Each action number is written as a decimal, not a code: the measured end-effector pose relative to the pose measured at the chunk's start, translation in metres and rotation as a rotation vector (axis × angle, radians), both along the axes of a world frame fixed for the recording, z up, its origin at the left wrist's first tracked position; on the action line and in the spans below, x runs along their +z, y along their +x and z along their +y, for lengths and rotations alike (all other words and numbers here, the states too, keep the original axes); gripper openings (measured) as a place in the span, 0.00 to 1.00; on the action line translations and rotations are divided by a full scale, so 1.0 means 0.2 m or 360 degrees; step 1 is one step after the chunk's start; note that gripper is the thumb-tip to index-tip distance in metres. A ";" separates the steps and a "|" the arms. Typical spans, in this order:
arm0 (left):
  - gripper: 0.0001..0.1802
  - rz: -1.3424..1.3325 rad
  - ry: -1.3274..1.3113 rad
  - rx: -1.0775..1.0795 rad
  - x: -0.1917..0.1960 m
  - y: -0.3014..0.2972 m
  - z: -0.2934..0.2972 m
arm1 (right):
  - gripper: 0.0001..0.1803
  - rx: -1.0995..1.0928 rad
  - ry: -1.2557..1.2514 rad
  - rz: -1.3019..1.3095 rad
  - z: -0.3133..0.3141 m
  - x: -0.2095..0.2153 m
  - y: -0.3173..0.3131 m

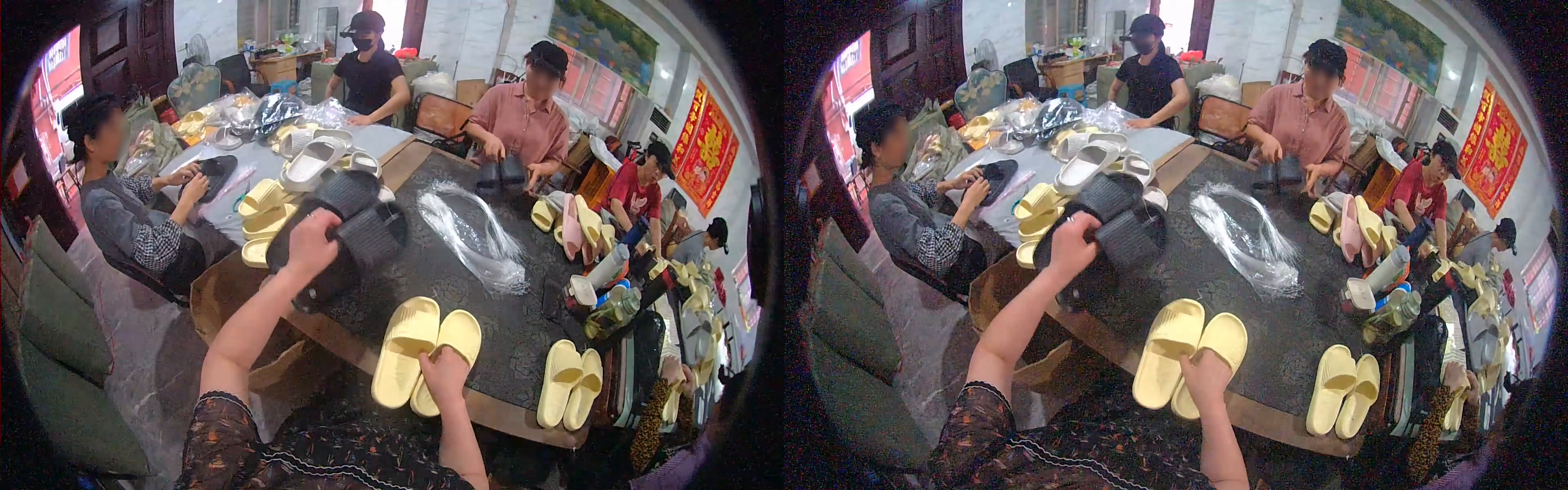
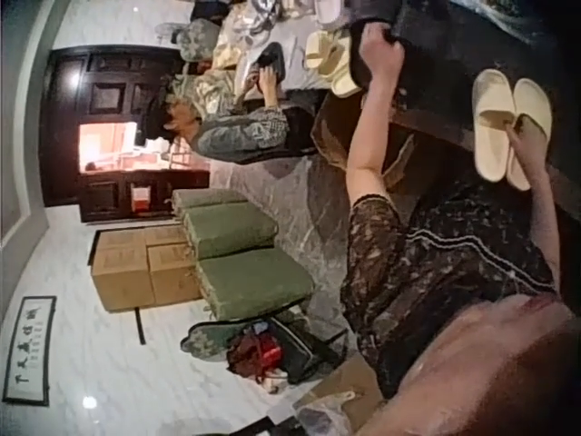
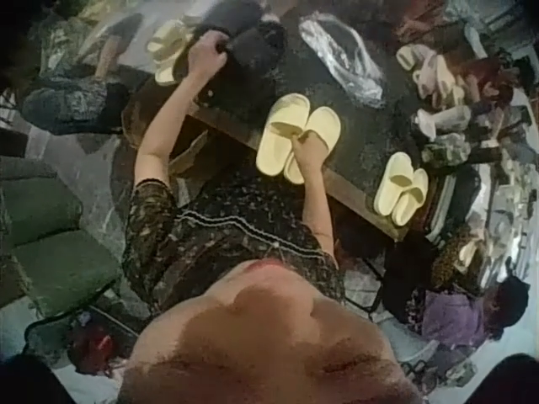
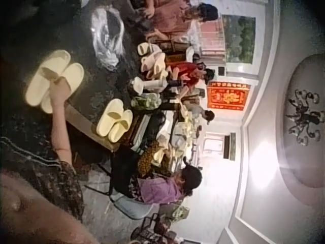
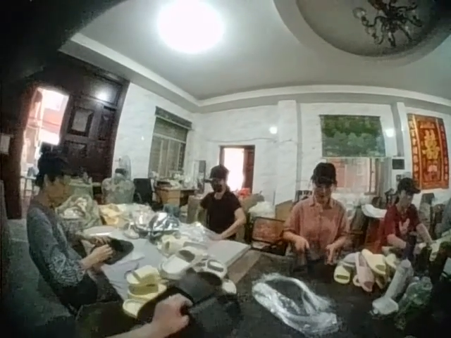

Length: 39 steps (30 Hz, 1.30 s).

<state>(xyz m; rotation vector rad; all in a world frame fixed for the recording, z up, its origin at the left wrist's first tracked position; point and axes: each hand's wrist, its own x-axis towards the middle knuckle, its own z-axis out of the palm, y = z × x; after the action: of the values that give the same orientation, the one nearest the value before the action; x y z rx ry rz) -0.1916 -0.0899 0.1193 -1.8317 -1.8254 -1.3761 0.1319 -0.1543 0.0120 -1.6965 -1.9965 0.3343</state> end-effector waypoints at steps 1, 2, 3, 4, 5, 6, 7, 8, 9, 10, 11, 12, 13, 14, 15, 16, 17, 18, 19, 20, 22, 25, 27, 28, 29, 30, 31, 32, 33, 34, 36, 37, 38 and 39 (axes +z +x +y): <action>0.14 -0.0048 -0.0038 -0.0131 0.01 0.06 -0.05 | 0.20 0.0023 -0.0047 -0.0013 -0.01 -0.01 0.02; 0.14 -0.0084 -0.0059 -0.0234 0.01 0.13 -0.09 | 0.20 0.0038 -0.0097 -0.0024 -0.03 -0.03 0.04; 0.14 -0.0119 -0.0083 -0.0349 0.00 0.20 -0.13 | 0.20 0.0008 -0.0096 -0.0016 -0.04 -0.05 0.07; 0.13 -0.0152 -0.0166 -0.0430 0.00 0.26 -0.17 | 0.20 0.0027 -0.0019 0.0005 -0.06 -0.06 0.10; 0.13 -0.0186 -0.0260 -0.0514 -0.03 0.32 -0.20 | 0.20 0.0043 0.0048 0.0021 -0.09 -0.06 0.14; 0.13 -0.0203 -0.0255 -0.0577 -0.09 0.37 -0.20 | 0.21 0.0040 -0.0087 -0.0045 -0.09 -0.06 0.17; 0.13 -0.0230 -0.0287 -0.0641 -0.12 0.43 -0.21 | 0.21 -0.0045 -0.0115 -0.0025 -0.10 -0.02 0.19; 0.14 -0.0271 -0.0384 -0.0635 -0.16 0.48 -0.23 | 0.22 -0.0023 -0.0253 -0.0034 -0.12 0.03 0.21; 0.14 -0.0307 -0.0484 -0.0639 -0.20 0.53 -0.24 | 0.24 -0.0012 -0.0391 -0.0035 -0.14 0.06 0.24; 0.14 -0.0278 -0.0526 -0.0748 -0.24 0.56 -0.24 | 0.23 0.0006 -0.0339 -0.0091 -0.15 0.05 0.28; 0.14 -0.0364 -0.0602 -0.0674 -0.30 0.60 -0.22 | 0.22 0.0034 -0.0283 -0.0152 -0.15 0.03 0.32; 0.14 -0.0441 -0.0680 -0.0593 -0.35 0.65 -0.21 | 0.21 0.0023 -0.0358 -0.0206 -0.16 0.03 0.36; 0.14 -0.0408 -0.0706 -0.0674 -0.38 0.70 -0.21 | 0.20 0.0007 -0.0295 -0.0202 -0.17 0.03 0.40; 0.13 -0.0455 -0.0826 -0.0640 -0.39 0.75 -0.19 | 0.19 -0.0037 -0.0303 -0.0168 -0.19 0.01 0.45; 0.13 -0.0497 -0.0942 -0.0596 -0.42 0.79 -0.18 | 0.19 -0.0075 -0.0306 -0.0136 -0.21 0.00 0.50; 0.13 -0.0570 -0.0926 -0.0712 -0.46 0.82 -0.17 | 0.19 -0.0140 -0.0299 -0.0108 -0.23 0.02 0.53; 0.16 -0.0543 -0.0903 -0.0771 -0.51 0.84 -0.16 | 0.18 -0.0174 -0.0327 -0.0132 -0.25 0.05 0.56; 0.20 -0.0698 -0.1050 -0.0850 -0.56 0.85 -0.17 | 0.18 -0.0200 -0.0352 -0.0158 -0.27 0.07 0.58; 0.23 -0.0862 -0.1199 -0.0918 -0.51 0.89 -0.21 | 0.18 -0.0224 -0.0343 -0.0147 -0.29 0.06 0.62; 0.32 -0.0682 -0.1159 -0.0935 -0.59 0.88 -0.20 | 0.16 -0.0319 -0.0261 -0.0161 -0.31 0.05 0.65; 0.34 -0.0682 -0.1182 -0.1037 -0.55 0.85 -0.21 | 0.13 -0.0563 -0.0287 -0.0175 -0.34 0.13 0.68; 0.36 -0.0761 -0.1185 -0.1204 -0.53 0.78 -0.23 | 0.11 -0.0689 -0.0090 -0.0263 -0.34 0.14 0.79; 0.34 -0.0765 -0.1127 -0.1287 -0.51 0.71 -0.24 | 0.10 -0.0761 0.0050 -0.0261 -0.32 0.26 0.84; 0.30 -0.0691 -0.1123 -0.1203 -0.44 0.69 -0.25 | 0.10 -0.0816 0.0069 -0.0201 -0.31 0.28 0.89; 0.30 -0.0708 -0.1114 -0.1188 -0.42 0.68 -0.25 | 0.11 -0.0872 0.0127 -0.0273 -0.29 0.33 0.93; 0.29 -0.0736 -0.1056 -0.1120 -0.40 0.65 -0.25 | 0.11 -0.0927 0.0187 -0.0344 -0.26 0.38 0.97; 0.27 -0.0760 -0.0999 -0.1072 -0.39 0.64 -0.23 | 0.12 -0.1066 0.0156 -0.0380 -0.23 0.40 1.05; 0.26 -0.0823 -0.0960 -0.1020 -0.38 0.62 -0.23 | 0.13 -0.1083 0.0155 -0.0457 -0.20 0.46 1.09; 0.26 -0.0831 -0.0947 -0.1028 -0.41 0.61 -0.20 | 0.13 -0.1154 0.0182 -0.0432 -0.15 0.43 1.22; 0.26 -0.0714 -0.0818 -0.0968 -0.46 0.59 -0.17 | 0.13 -0.1189 0.0221 -0.0461 -0.10 0.40 1.33; 0.26 -0.0490 -0.0639 -0.0912 -0.44 0.59 -0.16 | 0.12 -0.1221 0.0268 -0.0494 -0.03 0.37 1.52; 0.26 -0.0494 -0.0629 -0.0906 -0.43 0.59 -0.14 | 0.12 -0.1236 0.0201 -0.0469 0.00 0.37 1.59; 0.27 -0.0341 -0.0604 -0.0921 -0.43 0.58 -0.14 | 0.12 -0.1249 0.0130 -0.0445 0.03 0.37 1.62; 0.28 -0.0186 -0.0582 -0.0936 -0.43 0.58 -0.13 | 0.12 -0.1243 0.0134 -0.0448 0.04 0.33 1.62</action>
<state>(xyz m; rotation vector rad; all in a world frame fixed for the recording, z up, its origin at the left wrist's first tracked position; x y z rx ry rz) -0.0750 -0.1158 0.0335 -2.6916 -1.7562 -1.4052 0.4550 -0.1465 0.0788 -2.3876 -1.3216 -0.2710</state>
